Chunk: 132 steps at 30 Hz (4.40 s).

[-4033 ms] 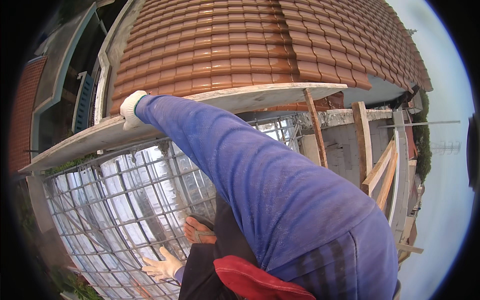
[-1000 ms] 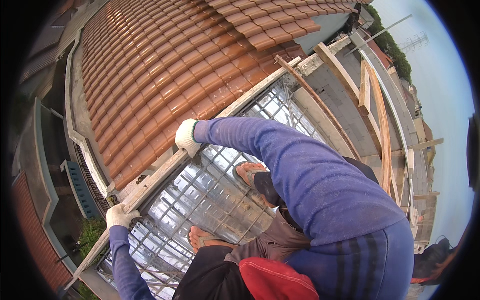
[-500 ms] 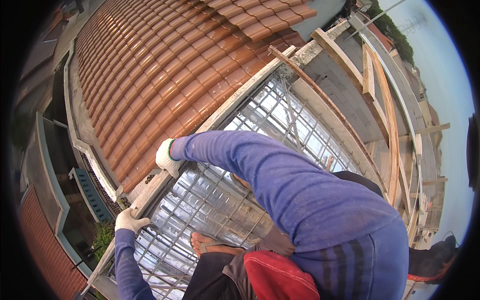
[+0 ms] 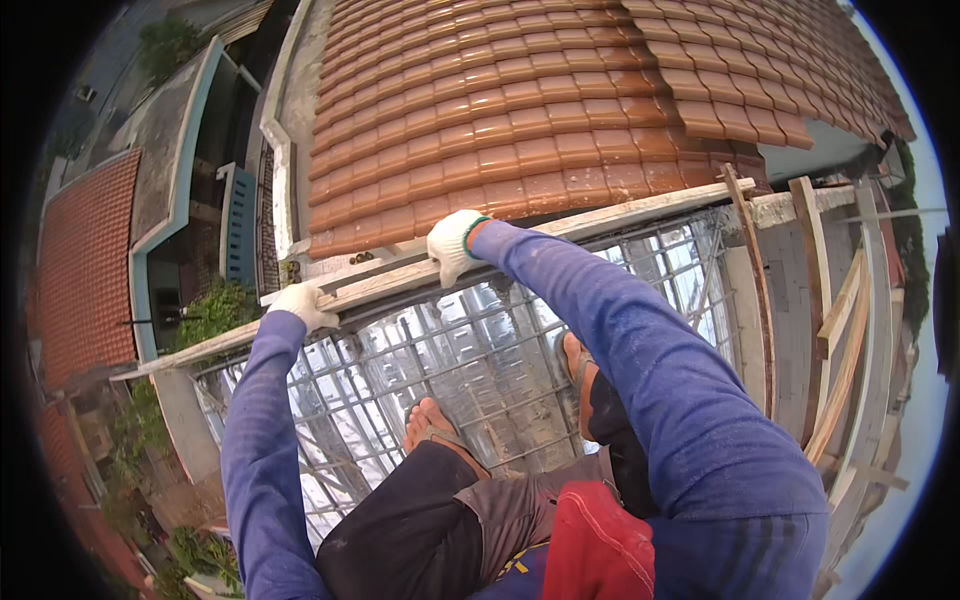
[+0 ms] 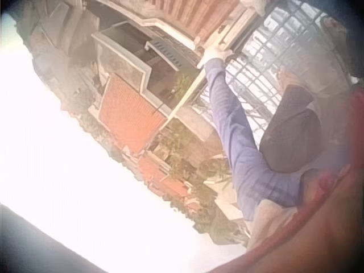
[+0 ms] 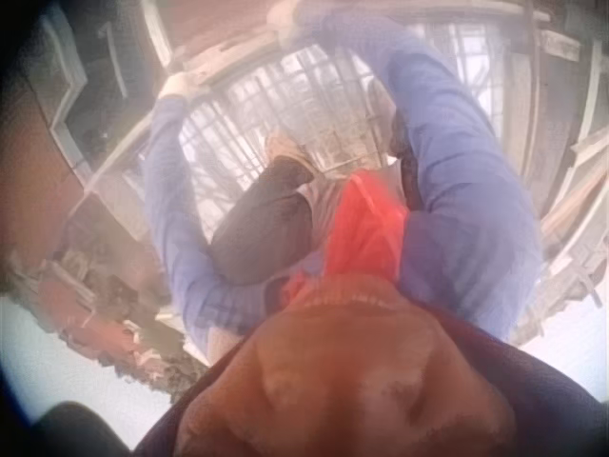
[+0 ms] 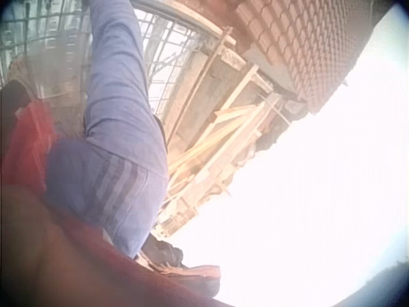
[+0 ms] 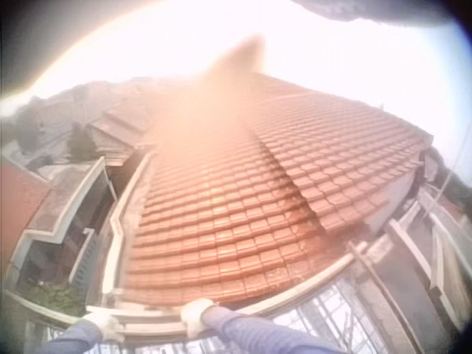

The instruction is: The person positions a wooden plank on a metal scaffolding grid on a rooftop and then uses a hand saw to cut the plank. The person holds the plank steady with one hand while sawing with the other.

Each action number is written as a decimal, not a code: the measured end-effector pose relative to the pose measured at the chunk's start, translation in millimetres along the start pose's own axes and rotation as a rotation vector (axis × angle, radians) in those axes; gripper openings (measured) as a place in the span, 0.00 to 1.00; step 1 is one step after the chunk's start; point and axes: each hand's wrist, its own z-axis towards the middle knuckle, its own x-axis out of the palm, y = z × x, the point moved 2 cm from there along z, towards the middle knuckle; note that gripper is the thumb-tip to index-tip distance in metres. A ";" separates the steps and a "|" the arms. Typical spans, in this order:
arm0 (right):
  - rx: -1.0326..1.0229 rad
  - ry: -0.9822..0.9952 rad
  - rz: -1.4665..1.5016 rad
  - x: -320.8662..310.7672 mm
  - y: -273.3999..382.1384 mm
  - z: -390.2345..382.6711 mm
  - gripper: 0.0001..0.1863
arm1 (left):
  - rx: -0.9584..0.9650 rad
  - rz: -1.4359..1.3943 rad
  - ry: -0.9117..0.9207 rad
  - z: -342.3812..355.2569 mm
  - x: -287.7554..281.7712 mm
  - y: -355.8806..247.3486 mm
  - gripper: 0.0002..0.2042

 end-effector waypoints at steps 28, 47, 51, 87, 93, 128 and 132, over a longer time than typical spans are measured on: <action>0.176 0.005 -0.125 18.3 19.8 -21.5 0.25 | 0.039 -0.031 -0.173 -14.5 13.2 -24.0 0.21; 0.179 0.016 -0.118 13.6 -0.6 -13.7 0.31 | -0.070 0.072 -0.184 -15.2 -14.7 -35.1 0.23; 0.162 0.042 -0.113 12.8 3.1 -9.8 0.32 | -0.061 0.086 -0.201 -6.2 -4.2 -29.0 0.22; 0.226 -0.066 -0.033 44.6 -11.0 -34.9 0.35 | 0.018 0.108 -0.060 13.3 11.7 -32.5 0.28; 0.205 -0.072 -0.049 21.3 12.4 -28.7 0.34 | -0.035 0.103 -0.061 10.0 7.3 -7.6 0.30; 0.237 0.023 -0.127 24.9 17.7 -25.4 0.24 | -0.070 0.037 -0.198 -0.1 25.0 -29.4 0.21; 0.239 0.019 -0.115 20.6 13.2 -25.6 0.27 | -0.072 0.016 -0.221 2.0 20.5 -32.0 0.20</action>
